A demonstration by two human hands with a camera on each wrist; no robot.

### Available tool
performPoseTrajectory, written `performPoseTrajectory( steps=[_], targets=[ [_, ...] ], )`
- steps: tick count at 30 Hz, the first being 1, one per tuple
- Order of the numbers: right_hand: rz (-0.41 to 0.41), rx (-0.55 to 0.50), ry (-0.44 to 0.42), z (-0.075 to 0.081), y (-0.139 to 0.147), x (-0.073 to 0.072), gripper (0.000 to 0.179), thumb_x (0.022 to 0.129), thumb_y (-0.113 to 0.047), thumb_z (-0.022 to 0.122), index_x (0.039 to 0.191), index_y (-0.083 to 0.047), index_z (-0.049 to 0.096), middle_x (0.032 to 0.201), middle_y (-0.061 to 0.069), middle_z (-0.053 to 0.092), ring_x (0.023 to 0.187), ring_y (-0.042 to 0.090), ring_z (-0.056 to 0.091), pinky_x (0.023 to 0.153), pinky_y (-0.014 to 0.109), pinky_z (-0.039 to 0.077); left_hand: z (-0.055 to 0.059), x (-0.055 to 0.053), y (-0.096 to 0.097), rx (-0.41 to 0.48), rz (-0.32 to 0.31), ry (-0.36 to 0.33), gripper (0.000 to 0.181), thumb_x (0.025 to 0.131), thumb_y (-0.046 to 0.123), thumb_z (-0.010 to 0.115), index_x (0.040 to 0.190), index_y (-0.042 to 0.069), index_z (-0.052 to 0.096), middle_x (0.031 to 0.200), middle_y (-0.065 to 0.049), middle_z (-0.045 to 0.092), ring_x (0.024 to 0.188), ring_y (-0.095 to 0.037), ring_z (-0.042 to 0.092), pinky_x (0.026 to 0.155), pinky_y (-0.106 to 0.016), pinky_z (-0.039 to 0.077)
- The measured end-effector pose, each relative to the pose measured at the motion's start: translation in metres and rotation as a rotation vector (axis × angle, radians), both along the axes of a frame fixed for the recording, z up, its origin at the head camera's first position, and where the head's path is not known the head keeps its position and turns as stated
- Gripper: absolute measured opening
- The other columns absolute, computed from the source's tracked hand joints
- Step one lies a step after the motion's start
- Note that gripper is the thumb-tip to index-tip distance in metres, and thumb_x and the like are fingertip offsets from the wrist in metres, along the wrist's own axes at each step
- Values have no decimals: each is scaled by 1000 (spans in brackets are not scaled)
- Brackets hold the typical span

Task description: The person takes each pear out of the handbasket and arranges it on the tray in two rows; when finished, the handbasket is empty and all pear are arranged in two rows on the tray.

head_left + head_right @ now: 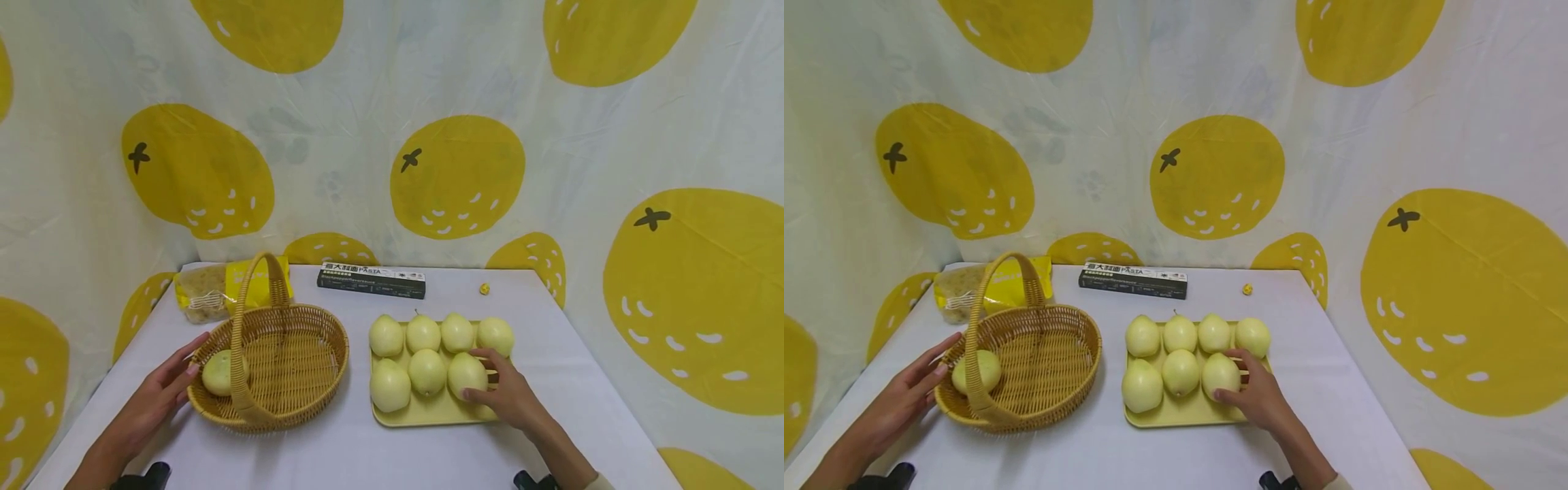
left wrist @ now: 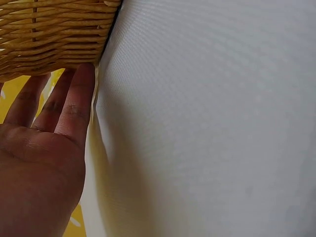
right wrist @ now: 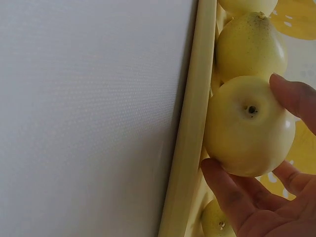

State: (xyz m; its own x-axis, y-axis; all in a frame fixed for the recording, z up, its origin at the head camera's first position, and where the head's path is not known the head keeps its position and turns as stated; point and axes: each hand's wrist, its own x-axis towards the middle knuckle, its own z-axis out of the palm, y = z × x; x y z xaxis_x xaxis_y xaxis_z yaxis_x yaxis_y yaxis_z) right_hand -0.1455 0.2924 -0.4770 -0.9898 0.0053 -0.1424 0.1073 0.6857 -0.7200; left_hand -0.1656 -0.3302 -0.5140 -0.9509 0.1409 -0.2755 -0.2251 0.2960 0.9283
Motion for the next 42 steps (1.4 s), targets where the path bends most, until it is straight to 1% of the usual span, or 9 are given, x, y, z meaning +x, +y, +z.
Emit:
performPoseTrajectory(
  steps=[6, 11, 13, 17, 22, 25, 33, 39, 42],
  targets=[
    [-4, -11, 7, 0, 1, 1, 82, 80, -36, 95, 150, -25, 54, 148, 18, 61, 124, 33, 64, 97, 51, 57, 0, 1, 0, -10, -4, 1, 71, 111, 51, 50, 171, 42, 11, 181, -14, -5, 161, -52, 11, 110, -38, 55],
    [-8, -42, 8, 1, 1, 4, 81, 79, -36, 95, 149, -25, 55, 148, 17, 62, 124, 32, 65, 96, 48, 59, 0, 2, -2, 1, -4, 12, 70, 111, 52, 49, 170, 44, 12, 181, -15, -5, 161, -53, 11, 101, -22, 58],
    [1, -56, 14, 2, 0, 6, 81, 80, -35, 95, 149, -23, 55, 148, 19, 62, 123, 33, 66, 95, 48, 60, 0, 2, -3, 3, -5, 12, 70, 111, 52, 49, 170, 44, 11, 180, -14, -5, 161, -52, 11, 100, -19, 58],
    [10, -74, 25, 5, 1, 9, 80, 81, -34, 94, 150, -21, 55, 149, 20, 62, 124, 35, 66, 95, 48, 61, 0, 2, -3, 4, -2, 1, 70, 111, 52, 49, 170, 44, 11, 180, -14, -7, 161, -53, 11, 100, -21, 59],
    [9, -88, 42, 11, 2, 12, 80, 83, -35, 93, 152, -21, 54, 150, 19, 61, 128, 38, 65, 101, 51, 60, 1, 2, -3, 2, 0, -5, 71, 111, 51, 48, 171, 42, 10, 180, -14, -7, 161, -53, 10, 100, -20, 58],
    [17, -53, 91, 17, 1, 13, 80, 85, -37, 91, 152, -18, 53, 150, 21, 61, 131, 41, 63, 107, 56, 57, 2, 2, -3, -8, -2, -2, 72, 111, 52, 49, 171, 43, 10, 180, -15, -7, 161, -54, 10, 103, -26, 59],
    [13, 10, 251, 35, -13, 9, 75, 86, -35, 91, 149, -18, 55, 151, 14, 63, 136, 35, 61, 113, 55, 52, 2, 2, -2, -8, -3, 5, 71, 110, 53, 50, 170, 44, 12, 180, -15, -6, 161, -53, 11, 99, -20, 59],
    [45, -40, 296, 45, -28, 3, 72, 85, -35, 91, 147, -21, 56, 153, 8, 61, 138, 37, 59, 115, 56, 51, 0, 1, -2, -19, -5, -2, 71, 111, 52, 49, 170, 45, 11, 181, -14, -6, 161, -52, 11, 104, -27, 59],
    [58, -74, 309, 49, -39, -2, 72, 84, -31, 92, 146, -23, 57, 152, 4, 61, 140, 35, 58, 116, 55, 50, -1, 1, -2, -11, -1, -1, 70, 111, 52, 49, 170, 45, 12, 181, -14, -6, 161, -52, 10, 100, -22, 59]
  ],
)
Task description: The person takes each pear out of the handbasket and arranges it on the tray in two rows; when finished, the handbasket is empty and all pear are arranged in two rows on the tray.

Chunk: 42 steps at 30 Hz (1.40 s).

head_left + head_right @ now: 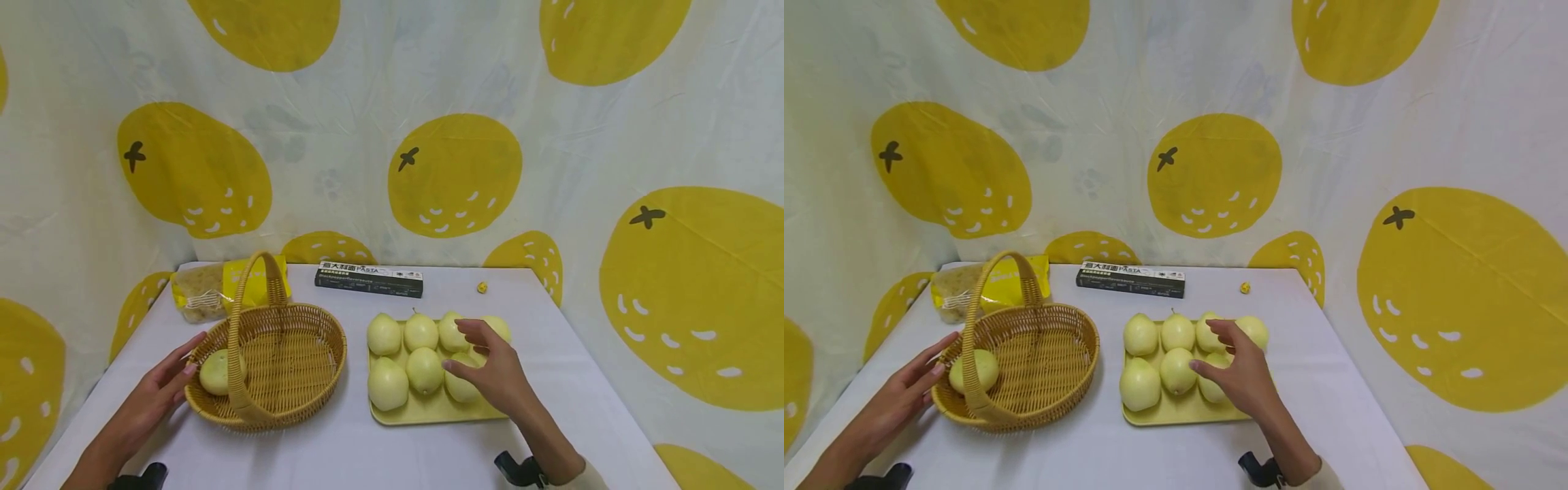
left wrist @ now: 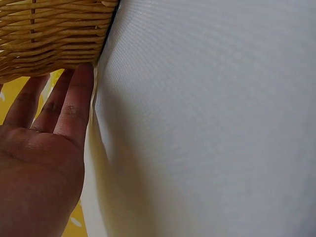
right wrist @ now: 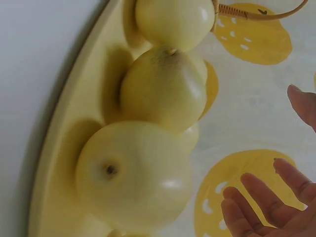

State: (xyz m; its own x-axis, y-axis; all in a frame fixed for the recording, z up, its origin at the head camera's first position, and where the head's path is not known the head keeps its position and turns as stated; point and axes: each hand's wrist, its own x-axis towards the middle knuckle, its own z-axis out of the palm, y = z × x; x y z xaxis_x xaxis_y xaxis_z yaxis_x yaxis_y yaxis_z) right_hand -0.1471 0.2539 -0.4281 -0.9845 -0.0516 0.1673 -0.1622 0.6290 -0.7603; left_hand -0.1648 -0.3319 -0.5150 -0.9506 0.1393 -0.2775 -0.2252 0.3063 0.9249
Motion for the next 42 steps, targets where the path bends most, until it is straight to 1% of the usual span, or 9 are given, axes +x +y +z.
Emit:
performPoseTrajectory(
  steps=[4, 10, 15, 18, 22, 25, 29, 33, 42],
  targets=[
    [33, -14, 1, 6, -16, -6, 72, 84, -31, 92, 146, -25, 57, 151, 0, 61, 140, 32, 58, 118, 54, 49, -1, 1, 0, 17, 2, 4, 70, 111, 50, 50, 170, 43, 12, 181, -13, -8, 162, -53, 6, 97, -17, 58],
    [81, -47, -17, 16, -43, -13, 72, 84, -31, 93, 147, -27, 59, 150, -4, 63, 140, 29, 58, 120, 54, 47, -2, 0, 0, -10, -3, 8, 71, 111, 51, 49, 171, 43, 12, 181, -13, -7, 161, -52, 7, 107, -32, 57],
    [123, -68, -9, 21, -62, -19, 73, 82, -31, 94, 146, -29, 60, 149, -7, 63, 141, 25, 58, 122, 51, 46, -2, -2, 0, -18, -6, 10, 71, 111, 52, 48, 171, 43, 11, 181, -13, -5, 161, -52, 10, 107, -31, 57],
    [153, -96, -4, 23, -74, -22, 71, 82, -29, 94, 144, -30, 61, 146, -8, 65, 140, 23, 59, 122, 50, 45, -2, -2, 0, -18, -9, 14, 71, 111, 53, 49, 170, 43, 12, 181, -14, -6, 161, -53, 9, 109, -36, 55],
    [189, -132, -8, 24, -89, -25, 70, 81, -28, 95, 143, -32, 62, 144, -10, 66, 139, 20, 59, 123, 49, 45, 0, -2, 0, -18, -4, 15, 72, 110, 54, 50, 170, 45, 12, 180, -13, -7, 161, -53, 8, 107, -31, 56],
    [222, -148, -19, 24, -100, -28, 70, 82, -28, 94, 144, -34, 63, 146, -11, 65, 139, 20, 59, 123, 50, 44, -1, -2, 0, 8, -1, 13, 70, 110, 52, 50, 170, 45, 13, 181, -11, -7, 162, -52, 5, 99, -17, 57],
    [272, -154, -41, 22, -114, -33, 69, 84, -28, 92, 146, -36, 62, 149, -9, 64, 140, 19, 58, 123, 49, 45, -2, -2, 0, 26, -3, 13, 69, 111, 50, 50, 170, 45, 13, 181, -12, -7, 162, -52, 5, 97, -14, 56],
    [344, -162, -45, 18, -129, -40, 70, 85, -28, 92, 147, -40, 60, 151, -10, 63, 141, 15, 58, 123, 41, 46, -1, -2, 0, 31, -1, 9, 70, 111, 50, 50, 170, 45, 12, 181, -12, -8, 162, -52, 6, 96, -14, 56],
    [484, -210, -72, 15, -163, -50, 74, 89, -25, 89, 154, -35, 54, 157, -12, 57, 148, 15, 52, 126, 37, 41, -2, -1, 1, 57, 4, 2, 71, 112, 48, 51, 171, 43, 11, 180, -11, -10, 162, -52, 4, 93, -9, 54]
  ],
)
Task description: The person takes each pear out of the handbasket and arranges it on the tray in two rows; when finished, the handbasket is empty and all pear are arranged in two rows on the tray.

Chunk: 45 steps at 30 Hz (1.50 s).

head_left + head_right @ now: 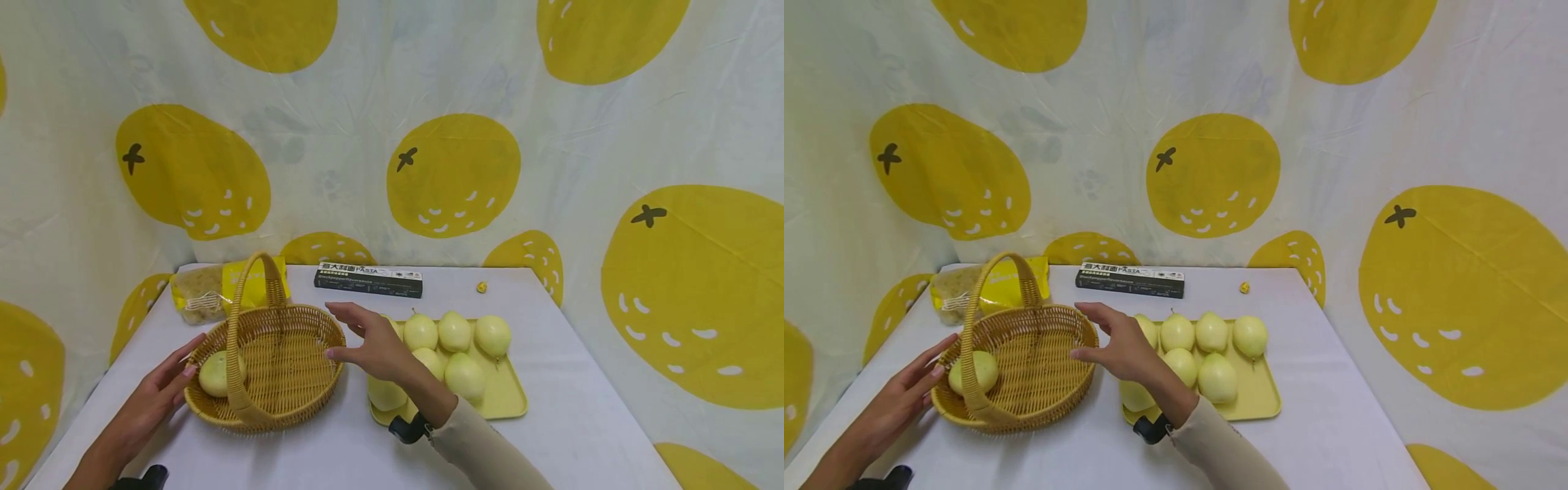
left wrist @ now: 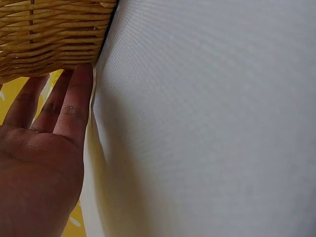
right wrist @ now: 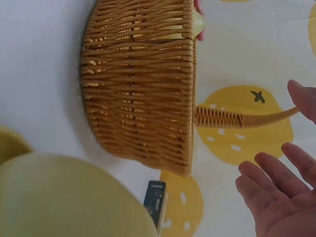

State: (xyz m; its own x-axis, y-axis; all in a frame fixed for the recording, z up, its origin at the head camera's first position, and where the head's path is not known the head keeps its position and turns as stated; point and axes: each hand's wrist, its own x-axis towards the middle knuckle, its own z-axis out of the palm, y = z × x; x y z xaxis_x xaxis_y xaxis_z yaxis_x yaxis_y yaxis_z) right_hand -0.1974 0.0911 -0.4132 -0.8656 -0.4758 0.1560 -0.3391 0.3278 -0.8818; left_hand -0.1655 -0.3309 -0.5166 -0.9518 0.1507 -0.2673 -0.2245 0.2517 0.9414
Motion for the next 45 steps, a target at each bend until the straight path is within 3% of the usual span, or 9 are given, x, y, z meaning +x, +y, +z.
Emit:
performPoseTrajectory(
  steps=[9, 12, 17, 22, 32, 38, 45],
  targets=[
    [86, -24, -5, -5, -25, -10, 74, 90, -22, 88, 156, -23, 54, 161, 1, 56, 148, 19, 53, 126, 36, 42, -1, 1, 0, 10, -1, 17, 70, 112, 46, 51, 171, 42, 13, 181, -7, -9, 163, -50, -1, 94, -9, 54],
    [106, -23, -6, -7, -33, -13, 76, 88, -23, 90, 155, -23, 55, 158, -2, 59, 147, 19, 55, 125, 32, 42, -1, 0, 0, -6, 3, 11, 70, 111, 48, 51, 170, 43, 13, 181, -6, -8, 163, -50, -1, 96, -12, 55],
    [114, -7, -45, -10, -47, -17, 78, 85, -26, 92, 154, -25, 55, 158, -5, 59, 146, 12, 55, 124, 31, 42, -1, -1, 0, -19, 3, 6, 71, 111, 49, 51, 170, 44, 12, 181, -6, -9, 163, -50, -3, 100, -18, 56],
    [104, 15, -71, -14, -62, -19, 78, 84, -28, 93, 153, -28, 57, 157, -6, 60, 144, 6, 54, 124, 30, 42, 1, -1, 0, -11, 0, 6, 71, 111, 50, 51, 170, 45, 12, 181, -5, -9, 163, -49, -3, 97, -14, 55],
    [152, 84, -29, -21, -92, -21, 76, 84, -29, 92, 151, -27, 57, 154, -13, 61, 143, 5, 55, 122, 27, 44, -1, 1, 0, 17, 4, 3, 71, 111, 47, 52, 170, 44, 13, 181, -4, -9, 163, -49, -6, 96, -12, 55],
    [175, 139, -23, -22, -109, -18, 74, 84, -36, 92, 150, -37, 58, 154, -17, 60, 144, 6, 54, 122, 34, 46, 0, 1, 1, -12, -5, 23, 70, 112, 48, 49, 171, 42, 12, 181, -7, -7, 163, -50, 0, 100, -17, 56],
    [154, 202, -111, -22, -130, -15, 76, 84, -27, 93, 148, -41, 55, 151, -17, 62, 142, 6, 56, 120, 35, 48, 2, 1, 2, -35, -9, 31, 70, 112, 49, 48, 171, 41, 11, 181, -10, -5, 162, -51, 4, 104, -22, 56]
  ],
)
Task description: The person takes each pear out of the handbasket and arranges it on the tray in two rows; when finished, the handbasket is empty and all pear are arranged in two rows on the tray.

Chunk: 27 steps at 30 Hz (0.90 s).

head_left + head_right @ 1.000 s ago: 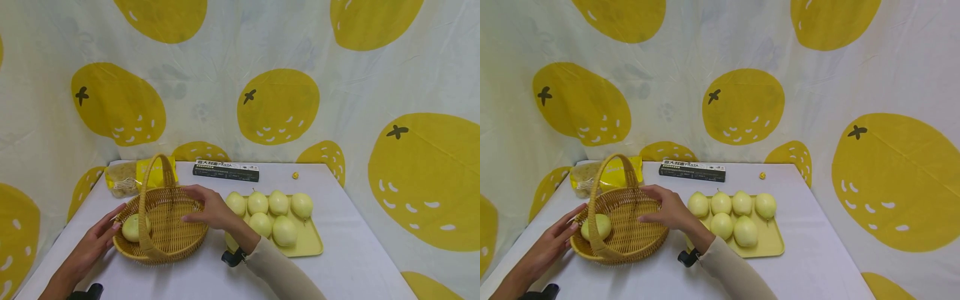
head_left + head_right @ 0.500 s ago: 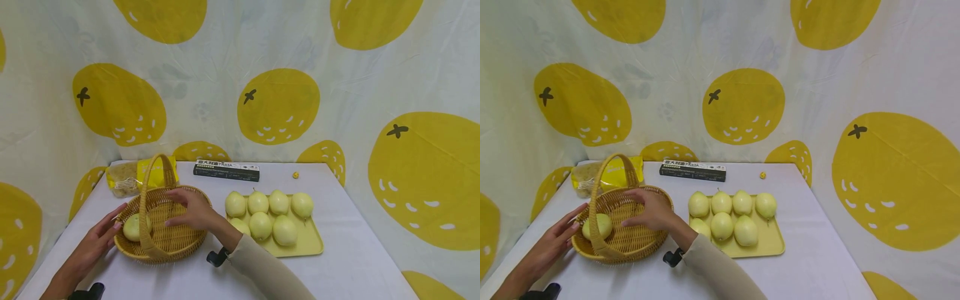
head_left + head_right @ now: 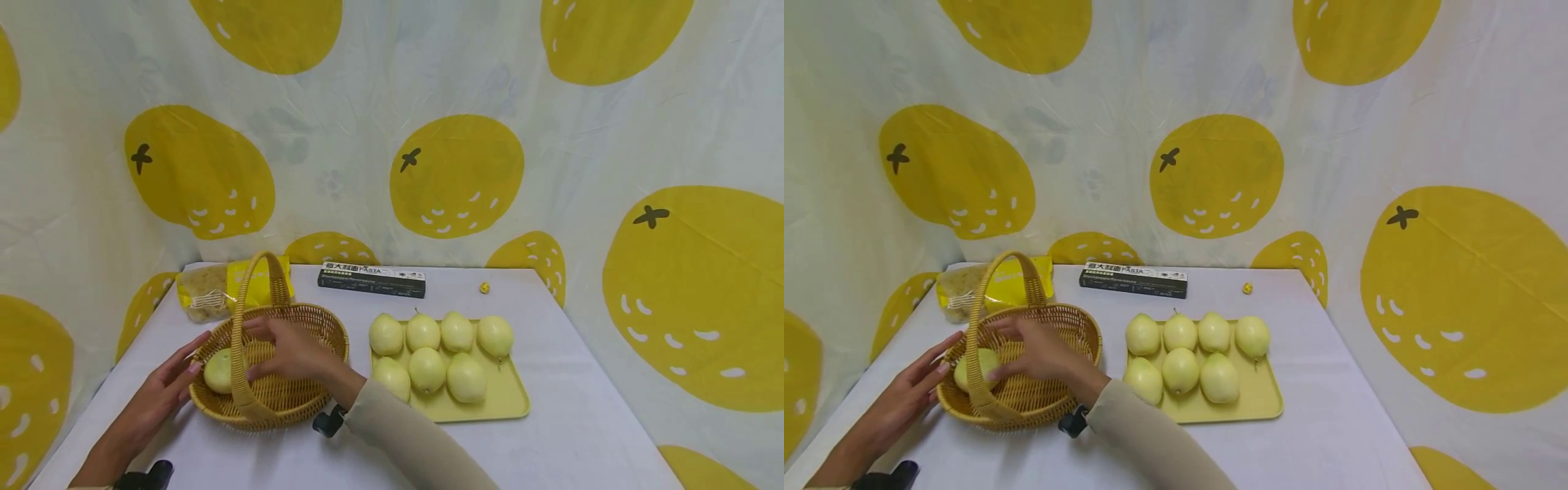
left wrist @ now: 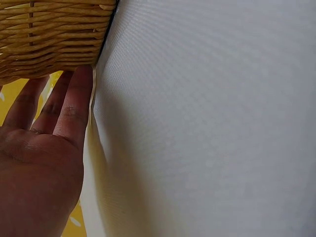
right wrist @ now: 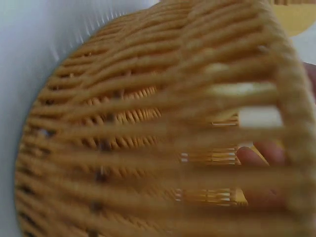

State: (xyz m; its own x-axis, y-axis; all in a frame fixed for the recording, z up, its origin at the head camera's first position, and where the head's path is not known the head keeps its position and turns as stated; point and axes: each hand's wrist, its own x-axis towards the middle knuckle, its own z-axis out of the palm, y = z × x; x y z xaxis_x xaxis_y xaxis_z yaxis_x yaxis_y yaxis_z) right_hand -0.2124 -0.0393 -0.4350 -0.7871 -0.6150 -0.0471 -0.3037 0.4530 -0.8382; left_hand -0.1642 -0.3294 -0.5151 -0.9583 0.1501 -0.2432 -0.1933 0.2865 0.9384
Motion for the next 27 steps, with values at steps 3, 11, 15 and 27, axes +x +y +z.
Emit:
performPoseTrajectory(
  steps=[3, 11, 15, 27],
  targets=[
    [-3, 37, -11, -3, -11, -1, 78, 84, -20, 92, 150, -39, 55, 150, -19, 62, 139, 3, 57, 119, 31, 48, -1, 0, 0, 17, 3, -3, 70, 112, 49, 49, 171, 42, 12, 181, -9, -5, 163, -50, 3, 101, -18, 56],
    [53, 65, 123, -12, -32, -8, 79, 79, -25, 96, 148, -38, 60, 146, -16, 66, 133, 3, 62, 113, 23, 50, -1, 1, -1, 34, 13, -7, 70, 111, 49, 50, 170, 44, 13, 182, -8, -4, 163, -49, 5, 97, -13, 55],
    [71, 121, 191, -14, -38, -13, 82, 78, -35, 97, 151, -37, 59, 146, -14, 66, 129, 5, 65, 104, 16, 51, 0, 1, 0, 5, 11, 23, 68, 112, 50, 49, 170, 44, 14, 181, -13, 3, 159, -27, 33, 96, -11, 54],
    [145, 256, 189, -23, -57, -15, 78, 77, -44, 96, 147, -36, 62, 129, -16, 71, 100, -5, 60, 85, 10, 48, 2, 3, 1, 0, 11, 41, 68, 112, 49, 48, 171, 41, 15, 181, -13, 4, 158, -20, 36, 100, -16, 55]
  ],
)
